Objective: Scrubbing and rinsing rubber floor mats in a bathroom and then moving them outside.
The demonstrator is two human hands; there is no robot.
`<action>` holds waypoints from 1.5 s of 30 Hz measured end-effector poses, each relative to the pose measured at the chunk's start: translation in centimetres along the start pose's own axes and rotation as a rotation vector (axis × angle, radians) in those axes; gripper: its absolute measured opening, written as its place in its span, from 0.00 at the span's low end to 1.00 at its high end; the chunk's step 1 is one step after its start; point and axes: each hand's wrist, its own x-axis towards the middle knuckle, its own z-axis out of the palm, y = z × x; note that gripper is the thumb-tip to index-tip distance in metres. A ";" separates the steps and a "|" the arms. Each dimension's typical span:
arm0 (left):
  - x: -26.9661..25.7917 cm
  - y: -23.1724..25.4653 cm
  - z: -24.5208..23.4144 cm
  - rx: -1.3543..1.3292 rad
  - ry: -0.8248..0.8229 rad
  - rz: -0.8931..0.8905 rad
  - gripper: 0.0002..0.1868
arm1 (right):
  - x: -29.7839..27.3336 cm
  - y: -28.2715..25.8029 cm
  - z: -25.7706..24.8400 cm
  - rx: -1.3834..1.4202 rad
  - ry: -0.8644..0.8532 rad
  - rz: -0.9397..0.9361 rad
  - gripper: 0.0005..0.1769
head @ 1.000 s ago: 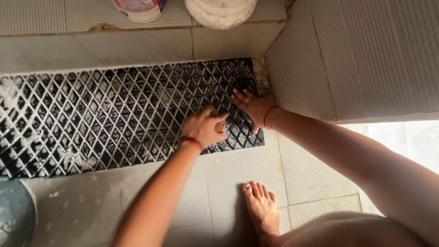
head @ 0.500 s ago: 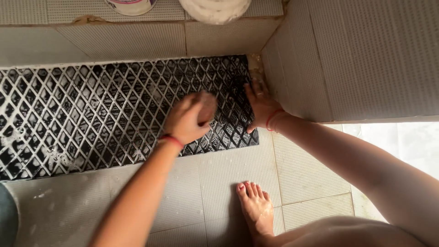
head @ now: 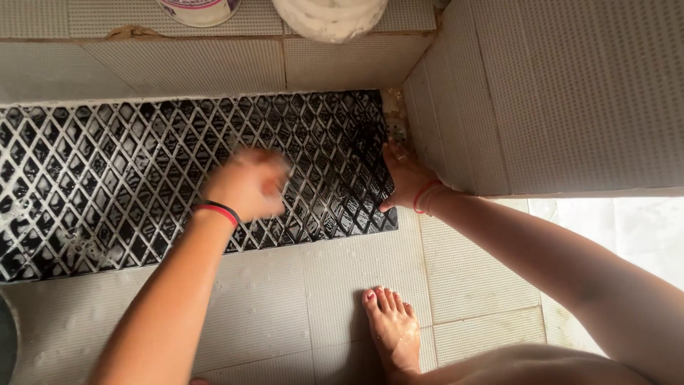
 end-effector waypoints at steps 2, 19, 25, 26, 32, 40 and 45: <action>-0.4 1.2 -0.5 -0.072 0.069 -0.139 0.32 | -0.3 0.1 0.2 0.025 0.016 -0.023 0.75; 4.7 10.8 6.1 -0.130 0.206 0.161 0.40 | 4.4 3.8 4.8 1.403 0.166 0.187 0.37; 2.9 12.5 14.4 -0.279 0.237 0.559 0.33 | 5.5 4.8 6.0 1.523 0.143 0.126 0.42; 3.1 12.6 15.2 -0.312 0.217 0.586 0.31 | 6.7 5.3 6.9 1.576 0.126 0.099 0.42; 4.1 10.4 6.9 -0.157 0.212 0.266 0.26 | 4.1 4.1 6.3 1.489 0.228 0.123 0.40; 1.1 13.7 13.6 -0.136 0.155 0.581 0.41 | 5.7 5.2 7.2 1.539 0.322 0.134 0.36; 4.1 10.2 8.5 -0.068 0.071 0.234 0.21 | 5.7 5.4 7.8 1.496 0.274 0.117 0.34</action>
